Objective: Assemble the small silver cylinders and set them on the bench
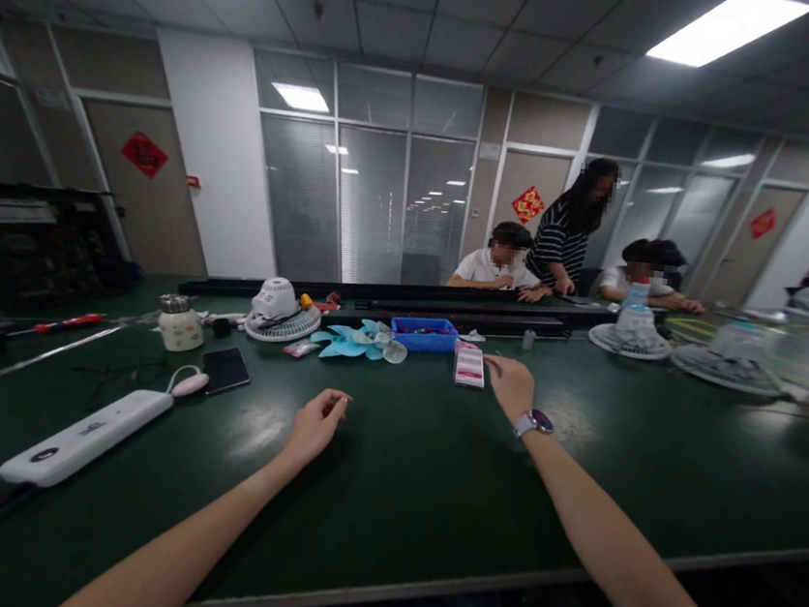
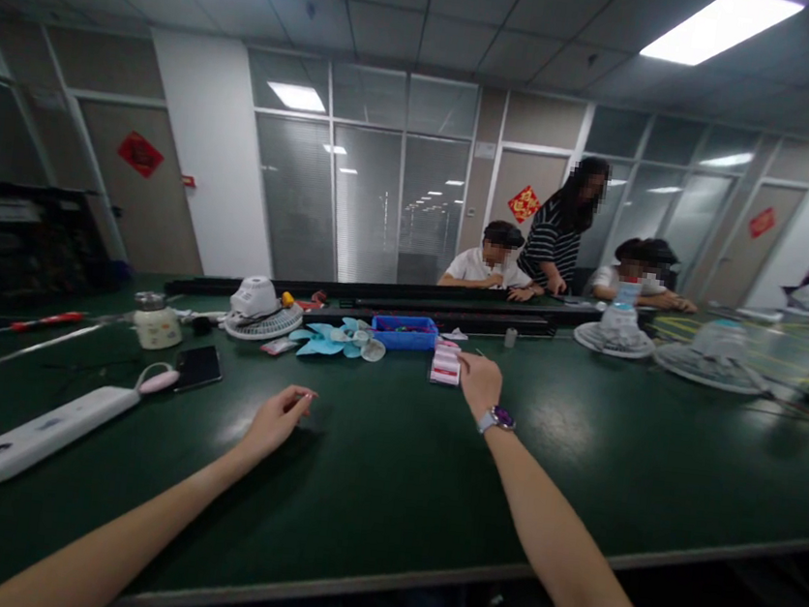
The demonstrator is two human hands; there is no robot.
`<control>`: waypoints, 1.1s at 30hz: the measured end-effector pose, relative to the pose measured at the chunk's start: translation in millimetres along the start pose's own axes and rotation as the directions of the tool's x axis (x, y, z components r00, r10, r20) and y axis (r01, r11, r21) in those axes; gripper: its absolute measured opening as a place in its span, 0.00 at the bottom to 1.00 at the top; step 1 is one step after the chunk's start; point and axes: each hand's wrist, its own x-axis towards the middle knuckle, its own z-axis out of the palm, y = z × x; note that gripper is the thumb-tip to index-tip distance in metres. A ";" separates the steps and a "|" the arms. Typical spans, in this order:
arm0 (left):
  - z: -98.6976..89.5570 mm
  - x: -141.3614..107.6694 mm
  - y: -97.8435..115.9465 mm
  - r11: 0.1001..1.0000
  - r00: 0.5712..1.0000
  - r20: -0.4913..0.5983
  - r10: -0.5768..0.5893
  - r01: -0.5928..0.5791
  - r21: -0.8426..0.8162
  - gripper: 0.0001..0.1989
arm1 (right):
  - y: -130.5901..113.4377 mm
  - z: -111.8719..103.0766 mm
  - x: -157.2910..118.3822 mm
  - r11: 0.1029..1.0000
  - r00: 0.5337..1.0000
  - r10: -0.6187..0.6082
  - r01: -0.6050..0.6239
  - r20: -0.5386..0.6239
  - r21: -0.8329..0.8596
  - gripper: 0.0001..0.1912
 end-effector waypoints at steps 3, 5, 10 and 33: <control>0.1 -0.2 0.7 1.000 1.000 0.003 0.008 -0.008 0.014 0.23 | 33.9 1.7 7.1 0.994 0.994 0.103 -0.105 -0.034 -0.042 0.18; -0.3 -0.5 0.9 1.000 1.000 0.006 0.009 -0.009 0.018 0.23 | 46.9 5.6 7.8 0.985 0.986 0.157 -0.160 -0.055 -0.057 0.18; -1.1 -1.4 0.9 1.000 1.000 0.007 0.014 -0.014 0.020 0.23 | 64.1 18.5 6.7 0.970 0.968 0.235 -0.239 -0.093 -0.045 0.17; 0.9 0.6 -4.9 1.000 0.999 0.043 -0.013 0.011 0.026 0.23 | 67.6 38.3 15.3 0.974 0.978 0.096 -0.054 -0.183 0.221 0.16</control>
